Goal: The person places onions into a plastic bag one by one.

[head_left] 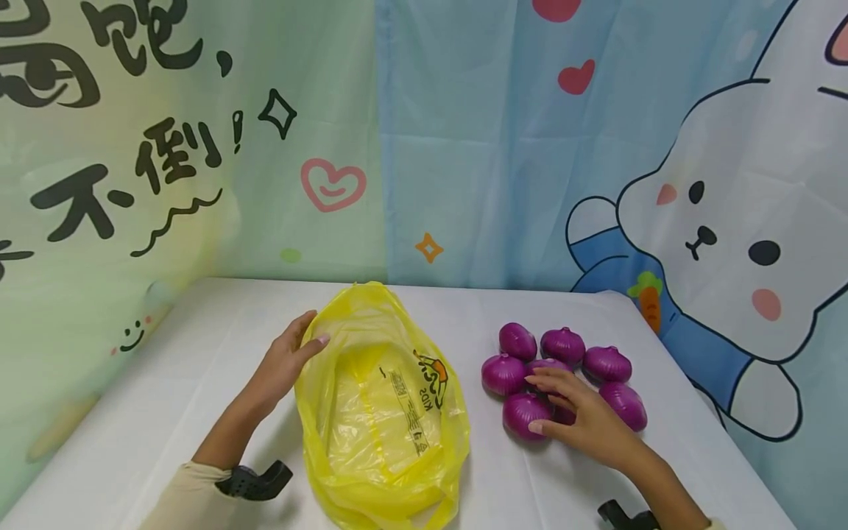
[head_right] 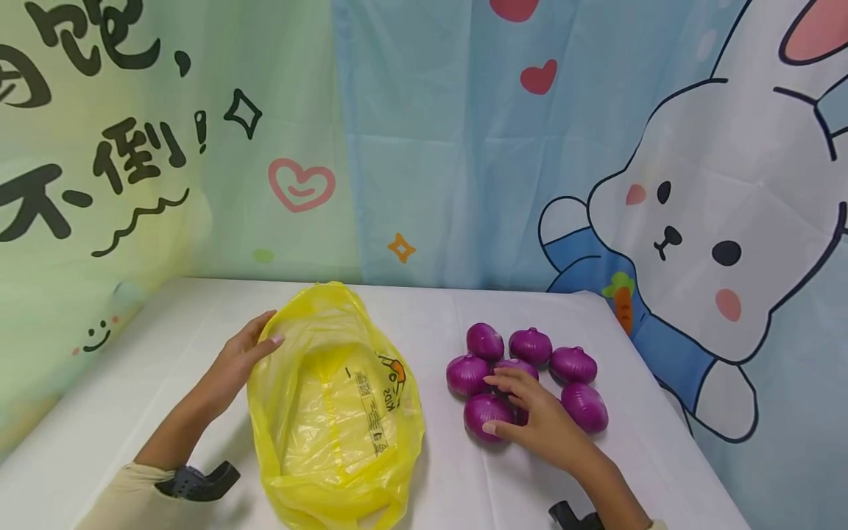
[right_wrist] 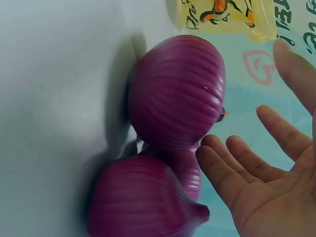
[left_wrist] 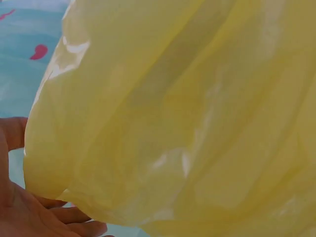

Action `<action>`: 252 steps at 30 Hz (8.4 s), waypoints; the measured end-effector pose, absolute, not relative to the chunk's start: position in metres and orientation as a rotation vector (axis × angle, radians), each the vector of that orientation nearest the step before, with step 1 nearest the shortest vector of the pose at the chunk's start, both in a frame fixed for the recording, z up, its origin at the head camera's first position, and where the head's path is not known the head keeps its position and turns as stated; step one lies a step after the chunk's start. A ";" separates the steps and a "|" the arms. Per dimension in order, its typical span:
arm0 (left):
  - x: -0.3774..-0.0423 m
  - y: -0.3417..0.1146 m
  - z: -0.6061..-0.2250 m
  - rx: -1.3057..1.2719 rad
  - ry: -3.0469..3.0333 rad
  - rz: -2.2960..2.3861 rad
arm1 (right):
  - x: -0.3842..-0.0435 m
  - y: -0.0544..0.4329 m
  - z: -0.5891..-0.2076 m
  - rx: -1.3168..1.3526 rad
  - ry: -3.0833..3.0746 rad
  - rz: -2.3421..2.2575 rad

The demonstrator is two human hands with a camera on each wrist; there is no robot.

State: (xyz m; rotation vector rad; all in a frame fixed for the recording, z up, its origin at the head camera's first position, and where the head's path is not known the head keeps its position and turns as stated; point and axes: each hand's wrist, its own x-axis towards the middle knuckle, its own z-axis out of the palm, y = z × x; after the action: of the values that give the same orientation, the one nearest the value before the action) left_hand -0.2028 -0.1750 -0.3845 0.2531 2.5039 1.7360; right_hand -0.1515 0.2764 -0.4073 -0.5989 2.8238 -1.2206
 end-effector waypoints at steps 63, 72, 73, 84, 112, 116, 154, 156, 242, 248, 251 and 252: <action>-0.213 -0.169 -0.388 0.185 2.377 1.927 | -0.194 0.195 -0.311 -1.057 2.707 -1.396; -0.214 -0.167 -0.389 0.189 2.368 1.939 | -0.208 0.157 -0.300 -1.136 2.545 -1.447; -0.214 -0.167 -0.389 0.187 2.372 1.935 | -0.210 0.152 -0.301 -1.139 2.530 -1.445; -0.213 -0.168 -0.390 0.166 2.364 1.935 | -0.227 0.104 -0.326 -1.214 2.313 -1.408; -0.215 -0.165 -0.393 0.172 2.330 1.946 | -0.247 0.075 -0.397 -1.026 2.335 -1.166; -0.215 -0.166 -0.395 0.175 2.336 1.950 | -0.249 0.074 -0.405 -1.031 2.344 -1.113; -0.215 -0.166 -0.393 0.180 2.350 1.945 | -0.216 0.115 -0.379 -1.118 2.337 -1.212; -0.215 -0.167 -0.394 0.177 2.343 1.946 | -0.215 0.124 -0.381 -1.104 2.339 -1.256; -0.215 -0.166 -0.394 0.190 2.376 1.915 | -0.206 0.220 -0.363 -0.751 2.931 -1.391; -0.215 -0.166 -0.394 0.192 2.390 1.900 | -0.205 0.205 -0.349 -0.840 2.769 -1.539; -0.215 -0.166 -0.394 0.185 2.387 1.903 | -0.206 0.199 -0.343 -0.905 2.698 -1.587; -0.215 -0.166 -0.394 0.185 2.383 1.905 | -0.207 0.197 -0.341 -0.928 2.672 -1.610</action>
State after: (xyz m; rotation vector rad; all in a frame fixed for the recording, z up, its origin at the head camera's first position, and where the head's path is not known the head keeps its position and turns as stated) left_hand -0.2147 -0.1658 -0.3943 0.1854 2.3829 1.9046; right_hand -0.2071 0.1975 -0.3410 -0.9281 2.6723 -1.6105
